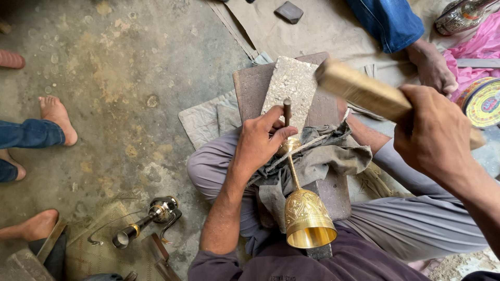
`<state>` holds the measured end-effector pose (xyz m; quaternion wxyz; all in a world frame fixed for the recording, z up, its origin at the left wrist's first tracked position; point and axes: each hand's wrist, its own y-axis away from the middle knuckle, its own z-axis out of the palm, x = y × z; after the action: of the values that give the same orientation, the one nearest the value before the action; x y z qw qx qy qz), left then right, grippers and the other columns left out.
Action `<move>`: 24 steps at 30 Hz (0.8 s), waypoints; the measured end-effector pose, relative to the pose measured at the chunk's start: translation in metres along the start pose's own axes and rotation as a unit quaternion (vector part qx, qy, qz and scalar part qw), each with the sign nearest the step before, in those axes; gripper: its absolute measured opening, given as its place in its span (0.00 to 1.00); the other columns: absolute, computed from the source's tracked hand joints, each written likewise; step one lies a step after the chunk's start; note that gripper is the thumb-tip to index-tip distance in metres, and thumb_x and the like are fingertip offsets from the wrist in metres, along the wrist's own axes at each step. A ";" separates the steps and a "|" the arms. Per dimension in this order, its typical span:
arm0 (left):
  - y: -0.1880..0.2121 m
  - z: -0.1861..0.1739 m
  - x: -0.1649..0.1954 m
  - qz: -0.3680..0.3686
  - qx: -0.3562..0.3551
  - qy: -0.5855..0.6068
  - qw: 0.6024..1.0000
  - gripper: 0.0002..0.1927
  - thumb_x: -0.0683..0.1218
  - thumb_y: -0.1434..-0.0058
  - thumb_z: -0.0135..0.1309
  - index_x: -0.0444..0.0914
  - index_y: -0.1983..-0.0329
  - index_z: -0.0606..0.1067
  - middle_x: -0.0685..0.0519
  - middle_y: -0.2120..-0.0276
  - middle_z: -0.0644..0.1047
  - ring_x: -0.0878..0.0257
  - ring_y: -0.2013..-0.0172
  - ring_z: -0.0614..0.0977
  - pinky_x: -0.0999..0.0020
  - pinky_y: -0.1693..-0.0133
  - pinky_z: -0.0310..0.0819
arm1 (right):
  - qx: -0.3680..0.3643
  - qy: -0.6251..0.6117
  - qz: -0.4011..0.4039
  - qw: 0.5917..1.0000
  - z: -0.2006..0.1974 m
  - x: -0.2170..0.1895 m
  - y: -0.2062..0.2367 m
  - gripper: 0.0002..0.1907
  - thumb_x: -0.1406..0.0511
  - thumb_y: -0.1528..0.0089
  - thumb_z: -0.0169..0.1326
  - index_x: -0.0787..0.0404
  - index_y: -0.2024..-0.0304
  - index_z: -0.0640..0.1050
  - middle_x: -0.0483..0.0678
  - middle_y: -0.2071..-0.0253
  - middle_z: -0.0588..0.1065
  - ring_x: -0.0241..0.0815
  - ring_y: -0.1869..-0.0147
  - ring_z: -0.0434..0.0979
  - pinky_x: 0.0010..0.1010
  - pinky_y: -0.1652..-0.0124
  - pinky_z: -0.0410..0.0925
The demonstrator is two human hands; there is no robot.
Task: The person sits on the floor and uses a wooden mallet to repeatedly strike a brass bell held against a cloth-covered anvil. The person adjusts the bell's position occasionally while continuing to hammer the handle area.
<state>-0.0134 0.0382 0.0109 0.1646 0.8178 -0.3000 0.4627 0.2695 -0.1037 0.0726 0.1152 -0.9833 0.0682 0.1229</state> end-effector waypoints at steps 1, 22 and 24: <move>-0.001 -0.002 0.000 0.002 -0.017 0.010 1.000 0.21 0.55 0.39 0.63 0.38 0.51 0.74 0.46 0.69 0.83 0.54 0.66 0.88 0.59 0.68 0.81 | 0.006 -0.002 0.007 1.000 0.002 0.002 0.001 0.15 0.72 0.35 0.55 0.62 0.46 0.73 0.56 0.55 0.76 0.57 0.53 0.77 0.44 0.53 0.67; -0.003 -0.010 0.005 0.048 -0.047 -0.029 0.997 0.19 0.53 0.37 0.64 0.36 0.55 0.73 0.43 0.70 0.80 0.44 0.65 0.83 0.53 0.66 0.75 | 0.000 0.087 -0.069 0.994 0.008 -0.012 -0.016 0.16 0.73 0.42 0.57 0.61 0.51 0.76 0.55 0.67 0.75 0.56 0.64 0.77 0.49 0.62 0.67; 0.000 -0.008 0.002 0.014 -0.039 -0.015 0.999 0.20 0.54 0.38 0.63 0.36 0.54 0.73 0.44 0.71 0.81 0.49 0.67 0.86 0.56 0.67 0.77 | 0.017 -0.066 -0.012 0.998 0.005 -0.014 -0.023 0.18 0.69 0.37 0.54 0.64 0.45 0.72 0.55 0.62 0.73 0.56 0.60 0.75 0.46 0.59 0.66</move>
<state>-0.0176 0.0417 0.0168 0.1852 0.8131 -0.3318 0.4410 0.2591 -0.0786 0.0759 0.1375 -0.9717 0.0508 0.1853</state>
